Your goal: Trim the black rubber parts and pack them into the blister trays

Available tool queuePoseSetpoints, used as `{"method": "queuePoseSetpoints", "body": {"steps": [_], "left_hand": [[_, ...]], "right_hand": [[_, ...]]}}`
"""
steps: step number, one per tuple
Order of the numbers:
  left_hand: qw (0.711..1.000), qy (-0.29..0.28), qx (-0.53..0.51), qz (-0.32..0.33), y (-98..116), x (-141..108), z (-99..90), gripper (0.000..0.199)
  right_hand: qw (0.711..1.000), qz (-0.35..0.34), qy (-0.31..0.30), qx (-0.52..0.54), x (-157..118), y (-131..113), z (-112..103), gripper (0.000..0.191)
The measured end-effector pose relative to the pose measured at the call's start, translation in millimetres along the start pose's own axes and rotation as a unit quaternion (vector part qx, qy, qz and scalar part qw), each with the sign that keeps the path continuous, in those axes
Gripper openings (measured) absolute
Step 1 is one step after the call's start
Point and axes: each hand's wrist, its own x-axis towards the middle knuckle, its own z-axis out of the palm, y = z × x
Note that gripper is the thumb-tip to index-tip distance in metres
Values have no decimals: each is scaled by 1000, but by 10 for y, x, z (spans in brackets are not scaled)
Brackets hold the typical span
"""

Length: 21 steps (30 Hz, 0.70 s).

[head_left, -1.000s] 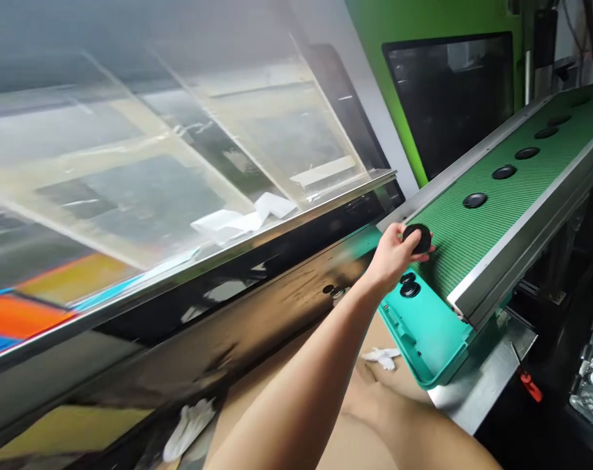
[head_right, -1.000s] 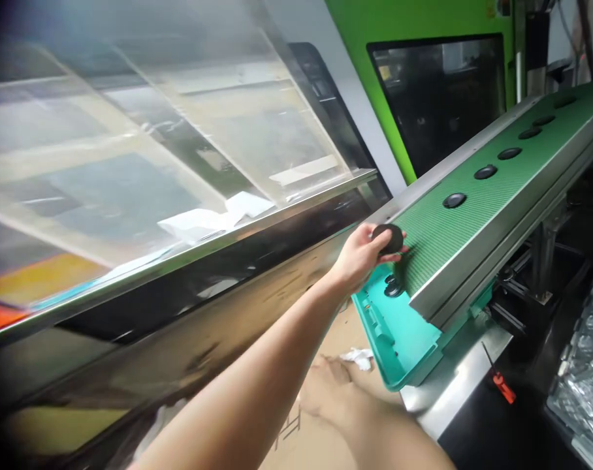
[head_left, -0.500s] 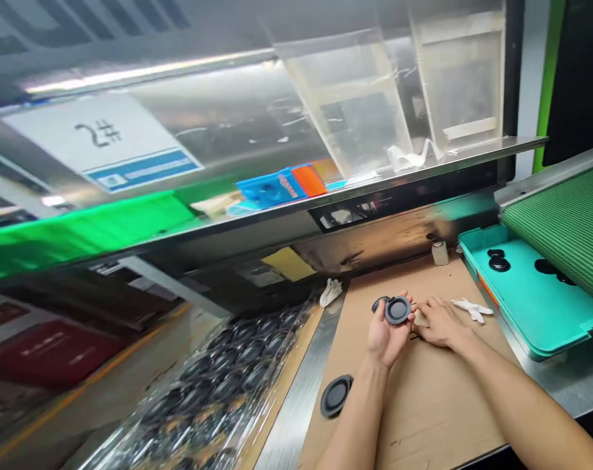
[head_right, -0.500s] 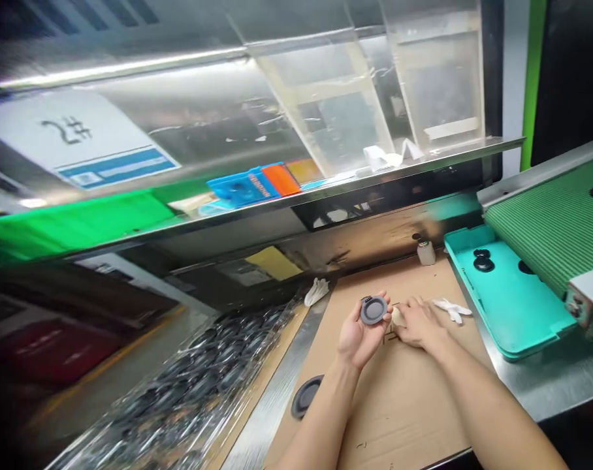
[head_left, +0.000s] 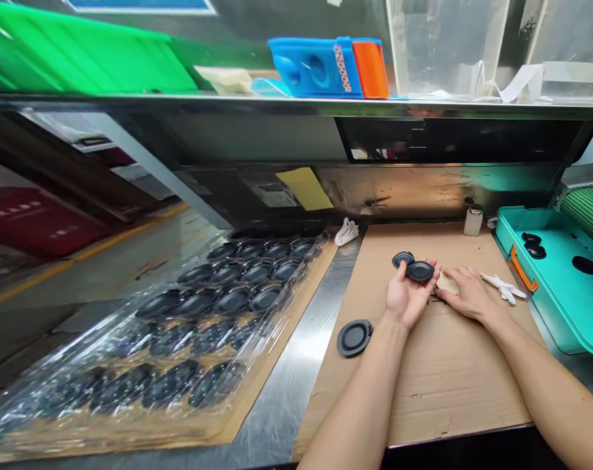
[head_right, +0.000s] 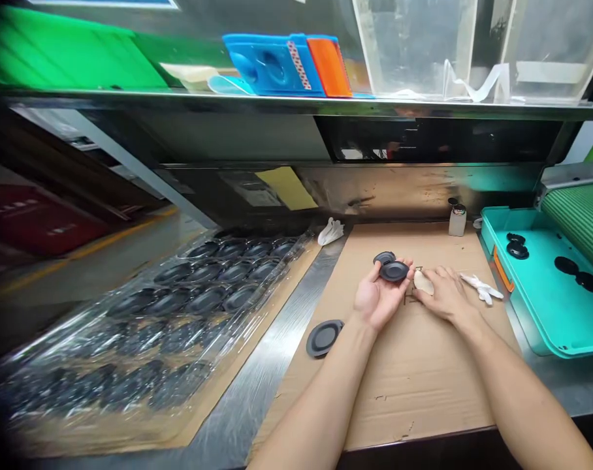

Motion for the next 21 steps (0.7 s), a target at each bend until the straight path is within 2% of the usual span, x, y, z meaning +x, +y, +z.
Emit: {"method": "queuePoseSetpoints", "body": {"steps": [2, 6, 8, 11, 14, 17, 21], "left_hand": [[1000, -5, -5, -5, 9, -9, -2, 40], [1000, -15, 7, -3, 31, -15, -14, 39], [1000, -22, 17, 2, 38, -12, -22, 39], [999, -27, 20, 10, 38, -4, -31, 39], [999, -25, 26, 12, 21, 4, -34, 39], [999, -9, 50, -11, -22, 11, -30, 44], [989, 18, 133, -68, -111, 20, -30, 59]], "right_hand": [[998, 18, 15, -59, -14, -33, -124, 37], [963, 144, 74, -215, -60, 111, -340, 29], [952, 183, 50, -242, -76, 257, -400, 24], [960, 205, 9, -190, -56, 389, -451, 19], [983, 164, 56, -53, -4, 279, -483, 20], [984, 97, 118, 93, 19, 12, -482, 21], [982, 3, 121, 147, 1, -220, -433, 19]]}}
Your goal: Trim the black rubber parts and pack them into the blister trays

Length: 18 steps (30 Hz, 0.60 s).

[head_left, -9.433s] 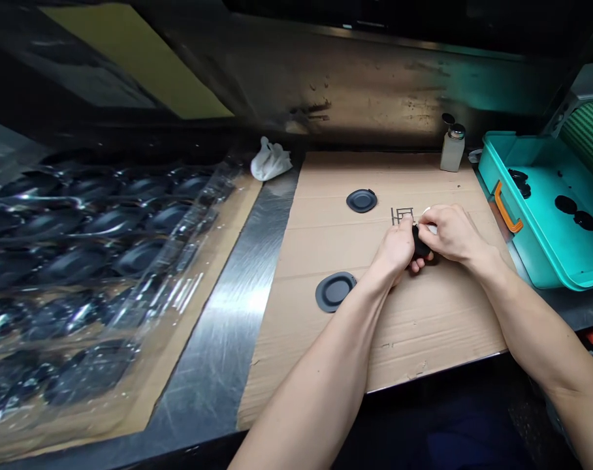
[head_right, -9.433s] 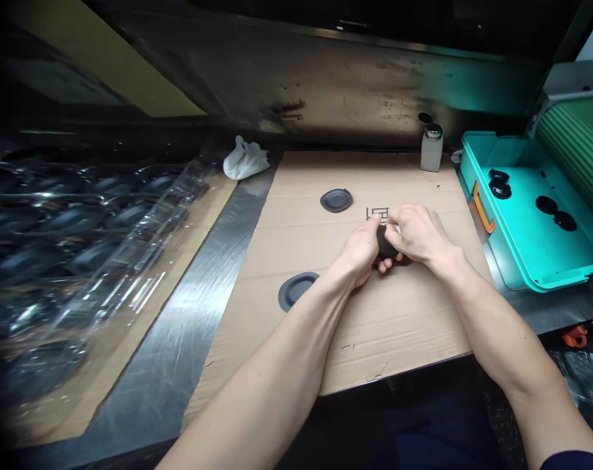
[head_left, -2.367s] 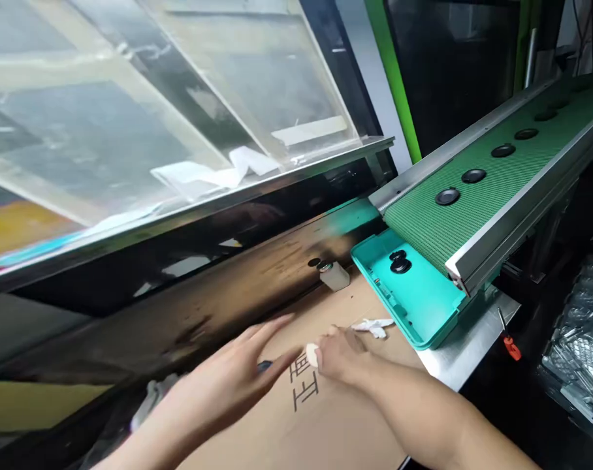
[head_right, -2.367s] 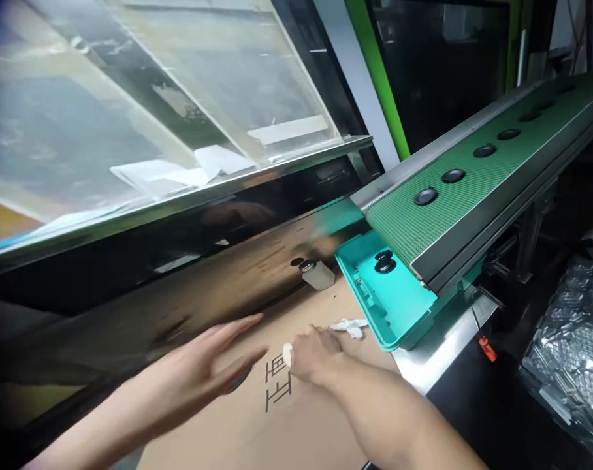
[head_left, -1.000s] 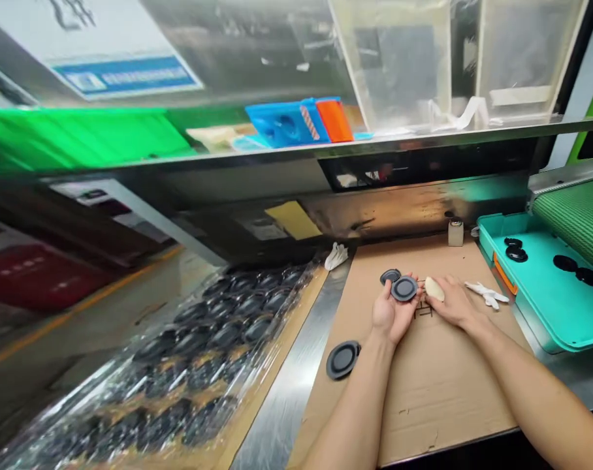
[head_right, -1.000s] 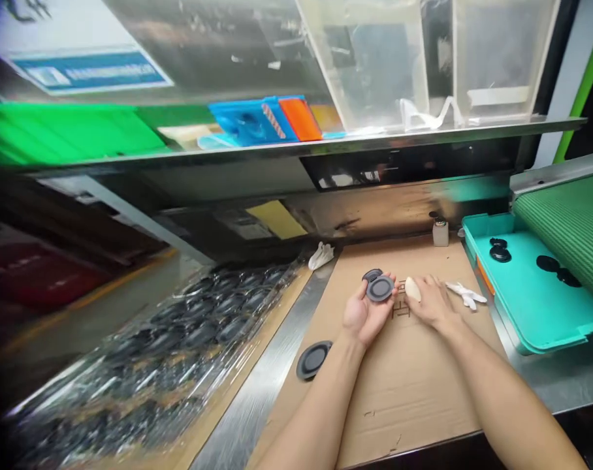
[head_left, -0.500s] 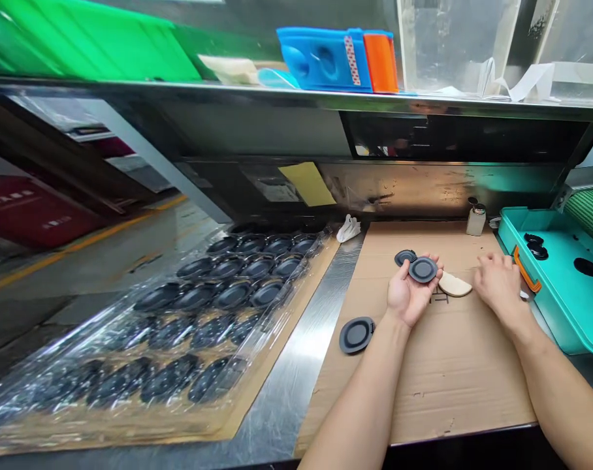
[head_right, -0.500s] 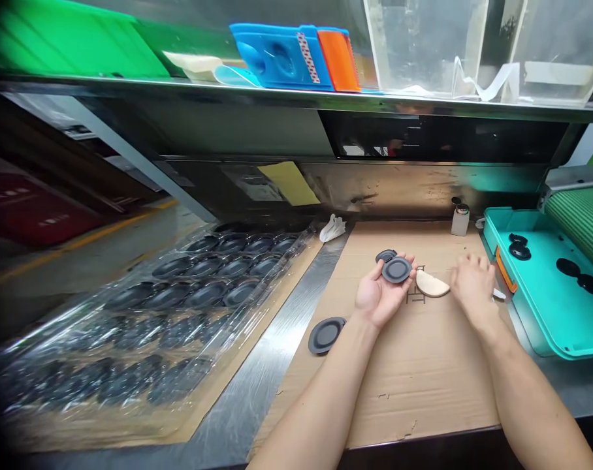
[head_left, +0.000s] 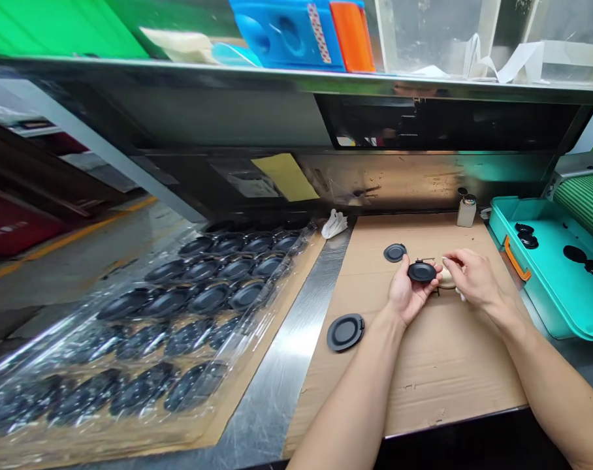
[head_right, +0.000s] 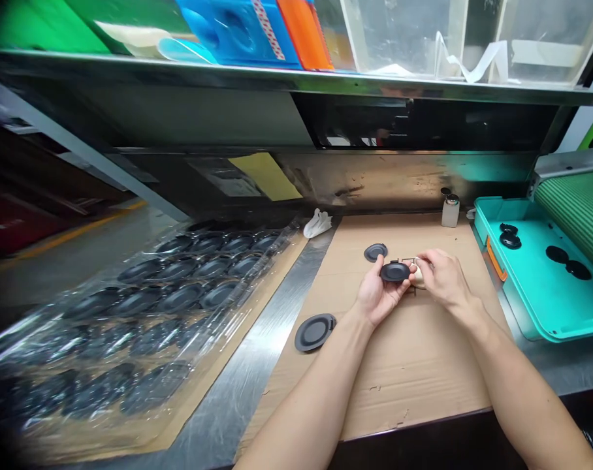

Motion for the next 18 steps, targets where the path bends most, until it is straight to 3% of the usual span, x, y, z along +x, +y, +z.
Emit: {"method": "queuePoseSetpoints", "body": {"steps": [7, 18], "left_hand": [[987, 8, 154, -46, -120, 0, 22, 63], [962, 40, 270, -2, -247, 1, 20, 63]], "right_hand": [[994, -34, -101, -24, -30, 77, 66, 20], [976, -39, -180, -116, -25, 65, 96, 23]]}}
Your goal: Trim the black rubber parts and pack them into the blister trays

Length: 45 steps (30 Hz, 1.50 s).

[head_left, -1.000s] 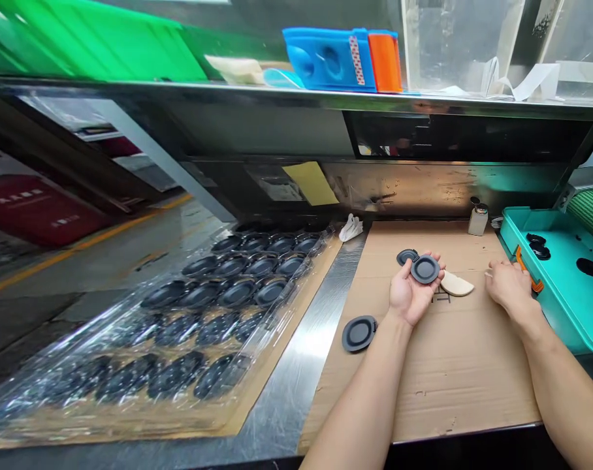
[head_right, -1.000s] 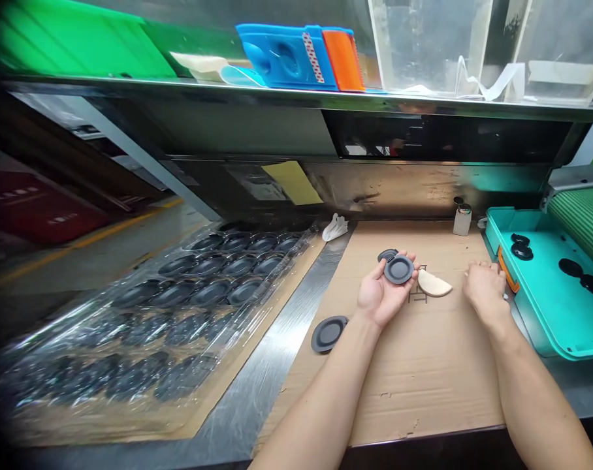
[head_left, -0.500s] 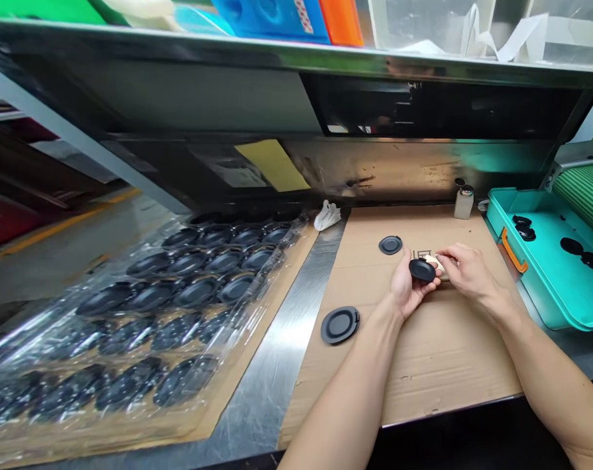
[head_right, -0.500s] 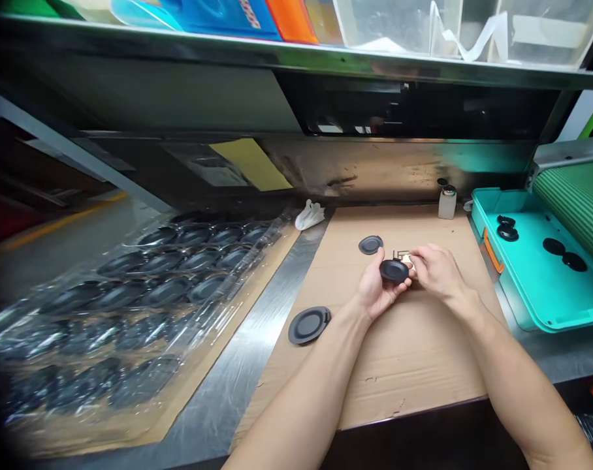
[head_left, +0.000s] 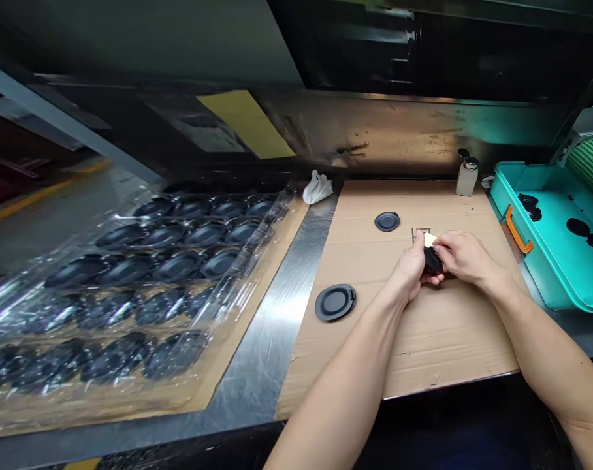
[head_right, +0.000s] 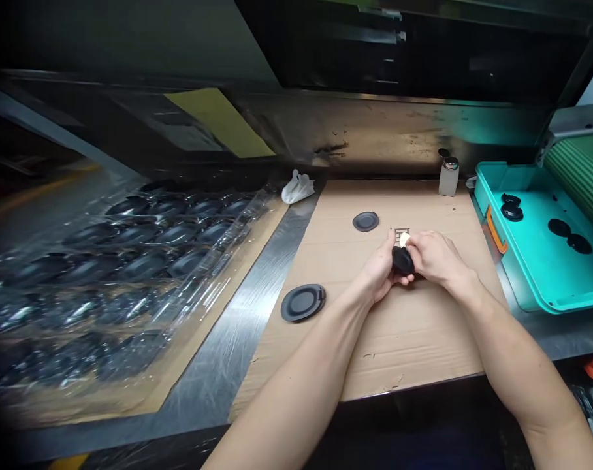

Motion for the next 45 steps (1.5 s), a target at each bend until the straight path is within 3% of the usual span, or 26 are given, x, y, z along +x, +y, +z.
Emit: {"method": "queuePoseSetpoints", "body": {"steps": [5, 10, 18, 23, 31, 36, 42, 45], "left_hand": [[1000, 14, 14, 18, -37, 25, 8, 62], [999, -7, -34, -16, 34, 17, -49, 62], [992, -21, -98, -76, 138, 24, -152, 62], [996, -10, -67, -52, 111, 15, -104, 58], [998, 50, 25, 39, -73, 48, -28, 59], [992, 38, 101, 66, -114, 43, -43, 62], [984, 16, 162, 65, -83, -2, -24, 69], [982, 25, 172, 72, -88, -14, -19, 68]], "right_hand": [[999, 4, -49, 14, -20, 30, -37, 28], [993, -60, -75, 73, -24, 36, -110, 23], [995, -11, 33, 94, -4, 67, -79, 27], [997, -32, 14, 75, 12, 8, 39, 27], [999, 13, -12, -50, 2, -45, 36, 25], [997, 33, -65, -33, -21, -57, -72, 26], [998, -19, -37, -39, -10, -40, -88, 27], [998, -6, -44, -40, -20, -58, -96, 27]]}}
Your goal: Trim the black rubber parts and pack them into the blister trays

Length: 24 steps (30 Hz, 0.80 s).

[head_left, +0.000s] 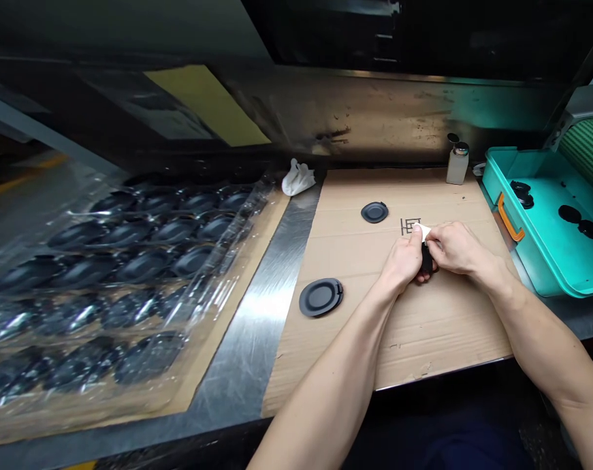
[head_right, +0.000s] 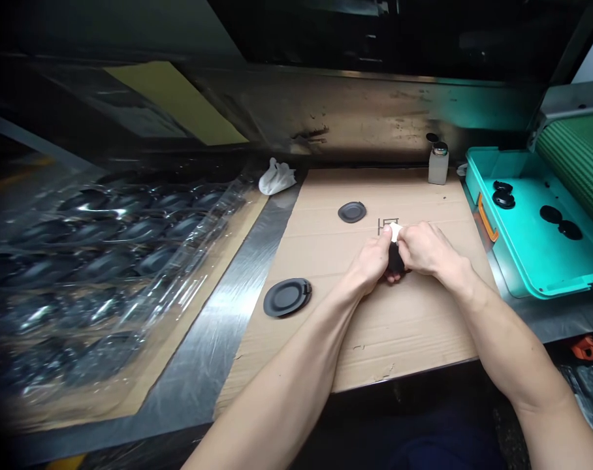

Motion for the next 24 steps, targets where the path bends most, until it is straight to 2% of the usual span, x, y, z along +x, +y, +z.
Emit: {"method": "queuePoseSetpoints", "body": {"steps": [13, 17, 21, 24], "left_hand": [[999, 13, 50, 14, -34, -2, 22, 72], [999, 5, 35, 26, -55, 19, 17, 71], [999, 3, 32, 21, -57, 23, 14, 72], [1000, 6, 25, 18, -61, 23, 20, 71]], "right_hand": [[997, 38, -57, -22, -19, -50, -77, 25], [999, 29, -44, 8, -18, -21, -66, 27], [997, 47, -61, 16, -23, -10, -72, 25], [998, 36, -38, 21, -20, -12, -63, 24]]}}
